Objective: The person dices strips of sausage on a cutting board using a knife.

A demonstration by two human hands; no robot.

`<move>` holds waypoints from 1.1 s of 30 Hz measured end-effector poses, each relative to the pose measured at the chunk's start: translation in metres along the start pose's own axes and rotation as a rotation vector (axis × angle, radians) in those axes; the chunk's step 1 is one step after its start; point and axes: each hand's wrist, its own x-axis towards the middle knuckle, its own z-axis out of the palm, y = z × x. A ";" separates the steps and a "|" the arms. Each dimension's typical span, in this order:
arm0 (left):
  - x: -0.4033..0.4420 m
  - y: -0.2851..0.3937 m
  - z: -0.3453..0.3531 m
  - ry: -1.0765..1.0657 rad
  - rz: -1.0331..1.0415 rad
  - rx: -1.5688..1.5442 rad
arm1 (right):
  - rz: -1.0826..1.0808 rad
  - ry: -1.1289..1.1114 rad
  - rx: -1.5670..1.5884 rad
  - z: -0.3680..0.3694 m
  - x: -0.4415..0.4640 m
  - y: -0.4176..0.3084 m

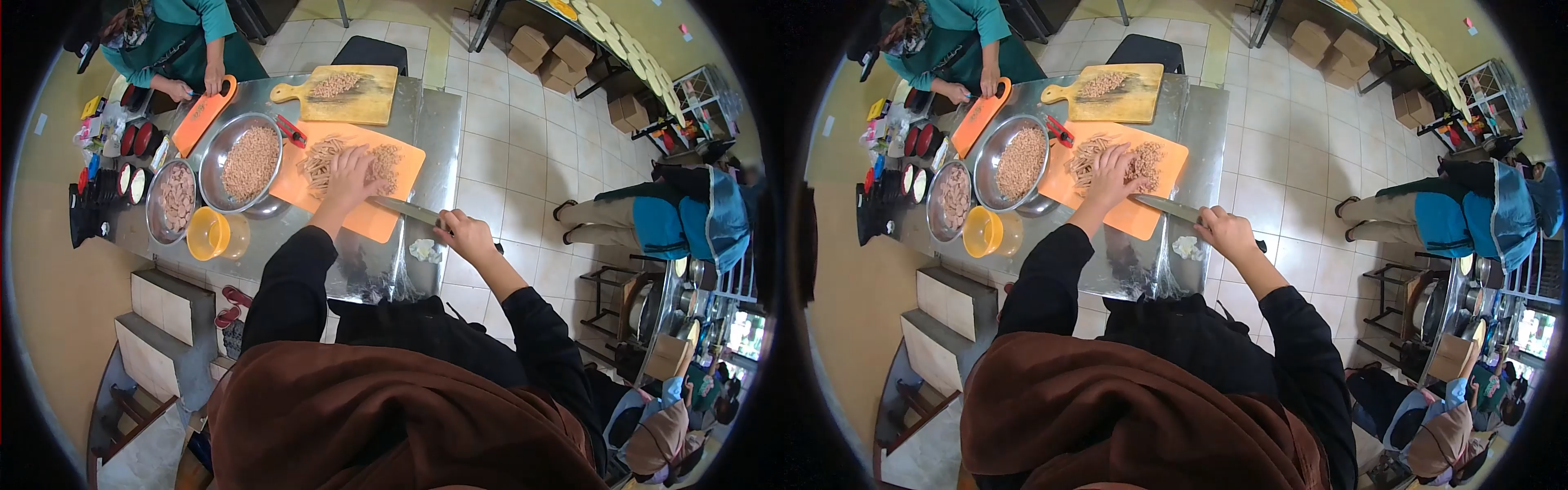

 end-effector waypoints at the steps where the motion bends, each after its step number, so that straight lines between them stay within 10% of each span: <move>1: 0.000 -0.006 0.002 0.031 -0.007 -0.012 | 0.009 -0.004 0.027 -0.002 0.000 -0.001; 10: -0.024 -0.032 -0.039 0.247 -0.180 -0.080 | 0.050 -0.145 0.159 0.018 0.023 -0.016; 18: -0.050 -0.069 -0.080 -0.031 -0.603 -0.365 | 0.302 -0.136 0.458 0.007 0.011 -0.029; 27: -0.034 -0.102 -0.066 -0.257 -0.070 0.055 | 0.653 -0.065 0.623 0.002 -0.062 -0.042; 33: -0.018 -0.093 -0.065 -0.443 -0.303 0.029 | 0.861 -0.020 0.679 0.004 -0.088 -0.077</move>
